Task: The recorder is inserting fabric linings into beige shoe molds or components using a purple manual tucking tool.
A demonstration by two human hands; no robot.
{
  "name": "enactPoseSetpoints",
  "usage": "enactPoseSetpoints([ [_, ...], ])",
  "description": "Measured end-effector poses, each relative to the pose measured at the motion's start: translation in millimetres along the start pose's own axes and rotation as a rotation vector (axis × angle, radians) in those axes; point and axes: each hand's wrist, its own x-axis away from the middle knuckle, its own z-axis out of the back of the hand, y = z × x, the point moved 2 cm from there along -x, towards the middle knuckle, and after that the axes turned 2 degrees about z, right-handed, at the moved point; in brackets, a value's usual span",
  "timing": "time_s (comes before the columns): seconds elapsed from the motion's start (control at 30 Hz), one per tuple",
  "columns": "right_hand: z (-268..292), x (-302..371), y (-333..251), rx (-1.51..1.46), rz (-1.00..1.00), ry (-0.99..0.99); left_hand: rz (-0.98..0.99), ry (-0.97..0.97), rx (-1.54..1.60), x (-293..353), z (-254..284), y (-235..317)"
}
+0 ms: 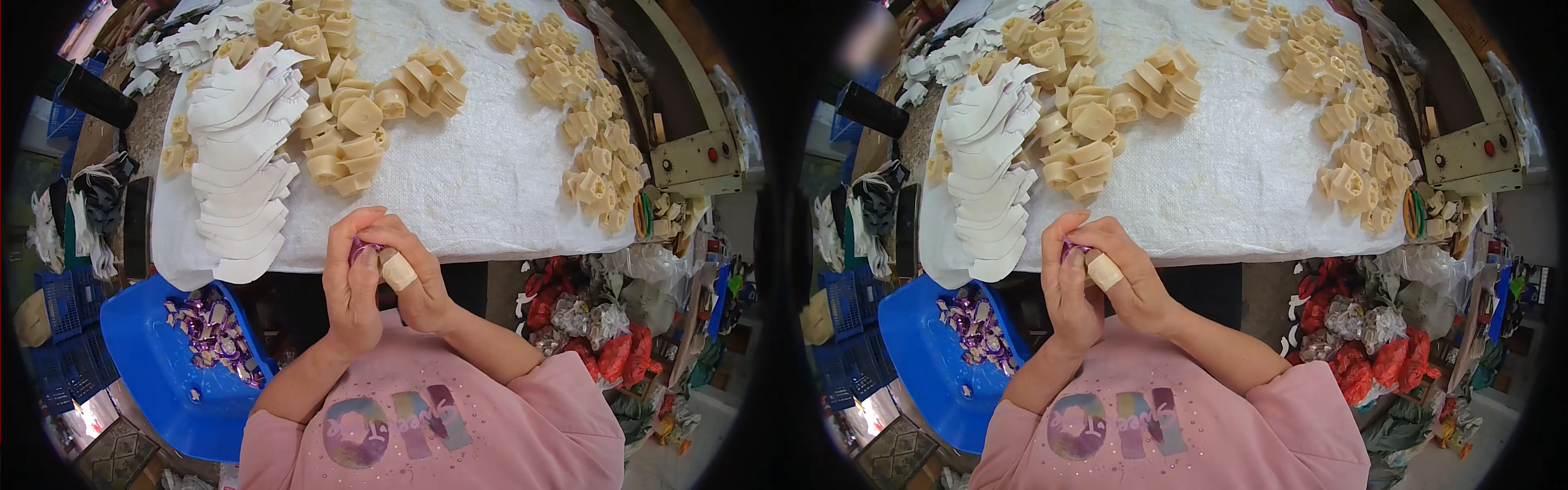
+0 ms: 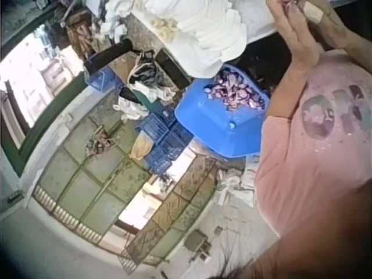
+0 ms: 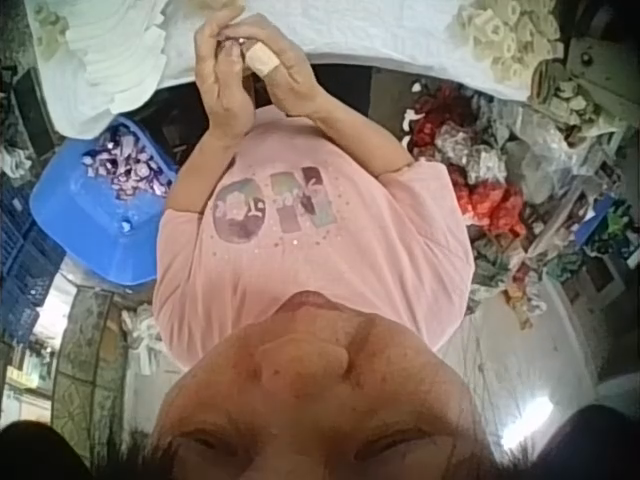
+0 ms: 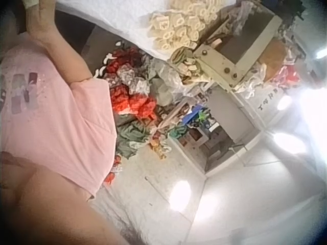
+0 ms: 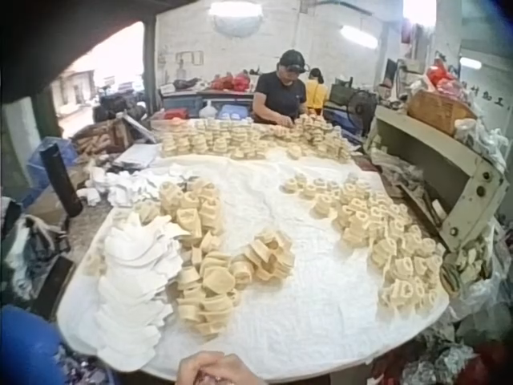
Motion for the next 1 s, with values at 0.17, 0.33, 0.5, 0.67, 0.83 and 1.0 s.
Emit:
enactPoseSetpoints([
  [0.17,5.1,-4.6,2.6,0.004,-0.158,-0.014,0.053,-0.071,-0.051,-2.6,3.5,-2.9],
  [0.33,15.8,-15.2,-9.6,0.022,-0.321,0.063,0.082,-0.227,0.414,-9.2,17.1,-0.9],
  [0.5,22.9,-33.9,-22.6,0.641,-0.159,-0.226,-0.327,-0.224,-0.659,-11.8,15.5,12.3],
  [0.67,28.0,-25.3,-18.1,0.328,-0.141,-0.098,-0.168,-0.156,-0.315,-8.0,19.1,6.3],
  [0.83,30.0,-28.4,-8.3,-0.132,-0.427,-0.049,-0.001,-0.105,-0.278,-8.5,27.4,19.6],
  [1.0,39.2,-29.0,7.0,-0.285,-0.502,-0.217,-0.304,-0.201,-0.692,-12.3,26.9,41.9],
])
